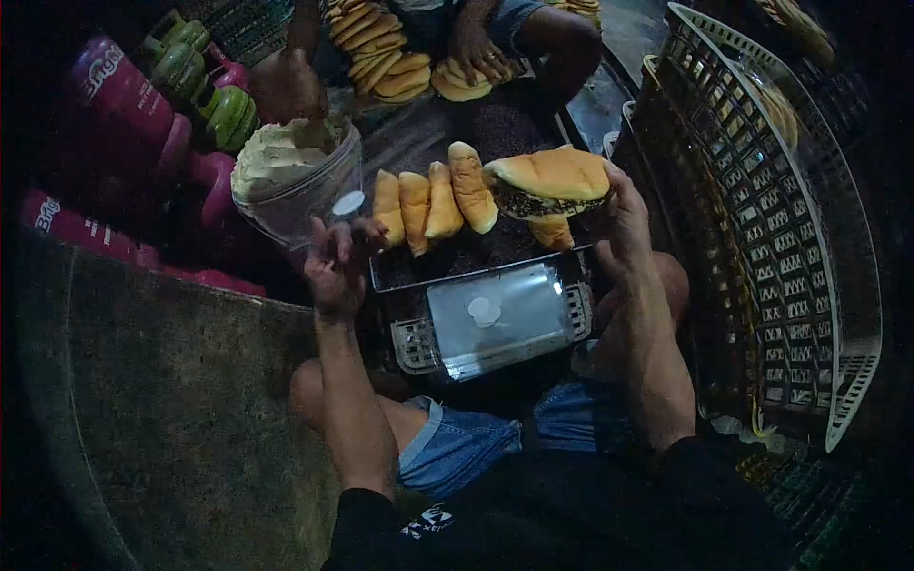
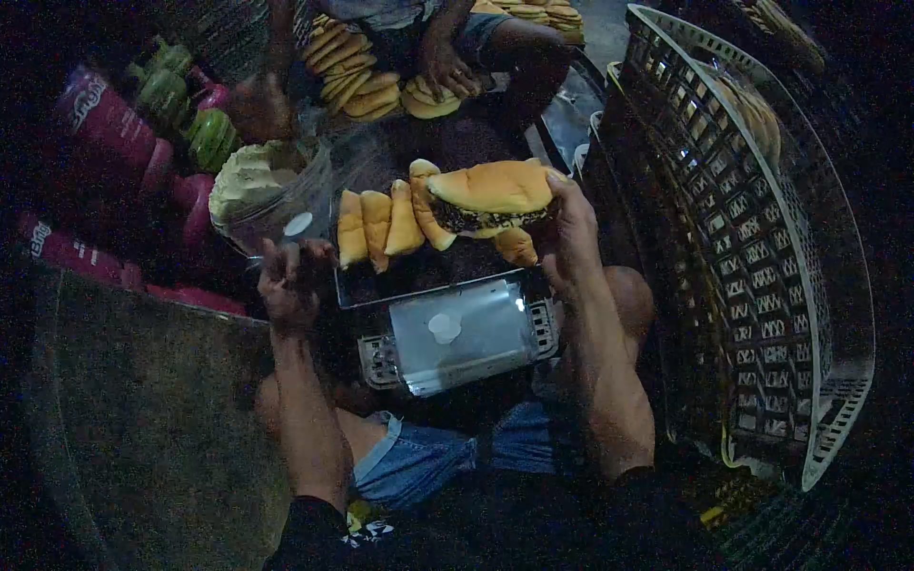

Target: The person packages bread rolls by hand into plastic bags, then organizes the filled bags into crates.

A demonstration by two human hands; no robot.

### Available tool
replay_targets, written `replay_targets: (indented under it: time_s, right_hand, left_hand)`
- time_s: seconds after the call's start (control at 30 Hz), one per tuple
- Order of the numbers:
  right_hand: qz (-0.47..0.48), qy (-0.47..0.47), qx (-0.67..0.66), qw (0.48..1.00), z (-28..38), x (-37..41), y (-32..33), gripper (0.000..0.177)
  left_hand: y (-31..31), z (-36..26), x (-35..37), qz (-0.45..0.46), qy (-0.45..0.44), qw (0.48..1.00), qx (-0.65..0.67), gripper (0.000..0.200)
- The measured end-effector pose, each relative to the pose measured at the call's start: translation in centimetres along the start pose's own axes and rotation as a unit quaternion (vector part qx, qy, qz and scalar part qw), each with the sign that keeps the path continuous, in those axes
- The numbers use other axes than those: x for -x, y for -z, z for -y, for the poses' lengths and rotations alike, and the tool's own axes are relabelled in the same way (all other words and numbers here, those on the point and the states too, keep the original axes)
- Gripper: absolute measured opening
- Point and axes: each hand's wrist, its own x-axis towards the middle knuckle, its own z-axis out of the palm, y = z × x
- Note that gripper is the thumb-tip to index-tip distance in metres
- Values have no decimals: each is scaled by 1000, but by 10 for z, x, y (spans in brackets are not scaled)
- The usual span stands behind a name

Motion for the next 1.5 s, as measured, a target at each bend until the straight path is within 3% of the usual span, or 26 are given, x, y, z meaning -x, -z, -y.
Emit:
replay_targets:
  time_s: [0.07,0.23,0.4,0.43,0.47,0.53,0.57,0.67,0.77,0.87,0.93,0.97,1.03,1.1,1.17,1.2,1.27,1.33,1.4,1.47,1.5]
  right_hand:
    - [-20,-2,-47,999,18,-3,-1,37]
    - [-18,45,-57,997,65,9,-18,35]
    - [3,-16,-19,1000,35,0,9,36]
    - [2,-26,-10,1000,30,0,14,35]
    - [3,-36,0,999,27,-1,17,33]
    - [41,-35,12,998,22,8,8,36]
    - [36,-40,41,998,14,13,5,39]
    - [53,-43,59,996,-18,25,-7,54]
    - [13,-11,135,991,-37,29,-12,55]
    - [17,-28,155,987,-43,29,-16,55]
    - [21,-61,162,985,-36,29,-33,54]
    - [31,36,180,982,-28,40,-45,56]
    - [78,316,281,903,-30,56,-71,46]
    - [120,383,479,780,-52,49,-82,48]
    - [83,506,545,663,-28,37,-88,57]
    - [75,526,560,636,-9,42,-93,55]
    - [100,533,615,572,17,62,-118,52]
    - [141,507,688,500,4,62,-128,53]
    - [202,465,768,391,-15,32,-130,60]
    - [226,221,805,502,53,19,-159,65]
    - [142,383,820,402,77,-1,-145,62]
  left_hand:
    - [-4,5,2,70,39,996,49,58]
    - [-17,18,3,95,63,992,49,60]
    - [-37,23,5,200,90,975,15,62]
    - [-33,29,4,257,88,961,58,63]
    - [-35,28,6,184,137,970,-79,59]
    - [-53,22,8,24,221,912,-344,61]
    - [-50,34,9,26,194,935,-296,69]
    - [-76,64,4,-78,124,989,36,71]
    - [-59,100,6,-149,19,989,7,69]
    - [-97,84,4,-175,117,971,-109,58]
    - [-101,81,4,-176,81,980,-49,55]
    - [-100,74,4,-177,64,982,-7,55]
    - [-82,66,2,-190,28,978,81,54]
    - [-37,68,5,-109,70,940,315,58]
    - [-46,55,-5,-227,89,939,243,58]
    - [-24,72,-10,-273,82,939,193,61]
    - [-27,74,-13,-171,86,978,77,75]
    - [-38,72,-8,-162,86,981,68,78]
    - [-55,56,-8,-155,68,984,57,83]
    - [-77,43,-8,-150,47,986,55,88]
    - [-100,45,-7,-196,87,976,49,84]
